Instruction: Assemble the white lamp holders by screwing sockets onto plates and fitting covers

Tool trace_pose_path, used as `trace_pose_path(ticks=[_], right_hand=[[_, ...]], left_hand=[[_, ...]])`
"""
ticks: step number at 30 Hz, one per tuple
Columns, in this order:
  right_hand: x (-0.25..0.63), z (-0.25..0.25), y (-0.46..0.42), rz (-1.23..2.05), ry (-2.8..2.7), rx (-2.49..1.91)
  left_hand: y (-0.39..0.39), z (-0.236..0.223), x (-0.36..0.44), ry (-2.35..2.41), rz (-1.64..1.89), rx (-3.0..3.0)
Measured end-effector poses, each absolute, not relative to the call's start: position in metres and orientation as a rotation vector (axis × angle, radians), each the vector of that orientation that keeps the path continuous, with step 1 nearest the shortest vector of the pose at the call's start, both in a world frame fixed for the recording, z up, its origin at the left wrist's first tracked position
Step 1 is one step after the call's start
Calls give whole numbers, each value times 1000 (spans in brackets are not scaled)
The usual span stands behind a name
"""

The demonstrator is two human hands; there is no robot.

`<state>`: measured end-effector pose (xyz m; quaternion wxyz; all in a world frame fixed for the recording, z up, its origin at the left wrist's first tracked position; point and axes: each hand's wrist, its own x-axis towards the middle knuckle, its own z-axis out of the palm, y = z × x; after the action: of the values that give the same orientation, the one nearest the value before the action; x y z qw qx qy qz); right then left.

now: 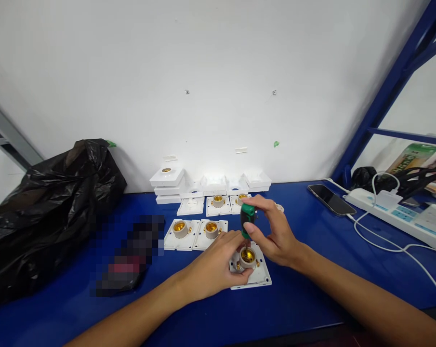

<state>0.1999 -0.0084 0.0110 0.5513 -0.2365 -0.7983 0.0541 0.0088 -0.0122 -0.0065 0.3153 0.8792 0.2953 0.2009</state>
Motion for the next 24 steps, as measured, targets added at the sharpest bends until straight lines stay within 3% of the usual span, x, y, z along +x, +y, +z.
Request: trace_pose_path(ticks=[10, 24], right_hand=[[202, 8, -6, 56, -1854, -574], [202, 8, -5, 237, -1784, -575]], left_hand=[[-13, -6, 5, 812, 491, 2365], [-13, -1, 5, 803, 430, 2383]])
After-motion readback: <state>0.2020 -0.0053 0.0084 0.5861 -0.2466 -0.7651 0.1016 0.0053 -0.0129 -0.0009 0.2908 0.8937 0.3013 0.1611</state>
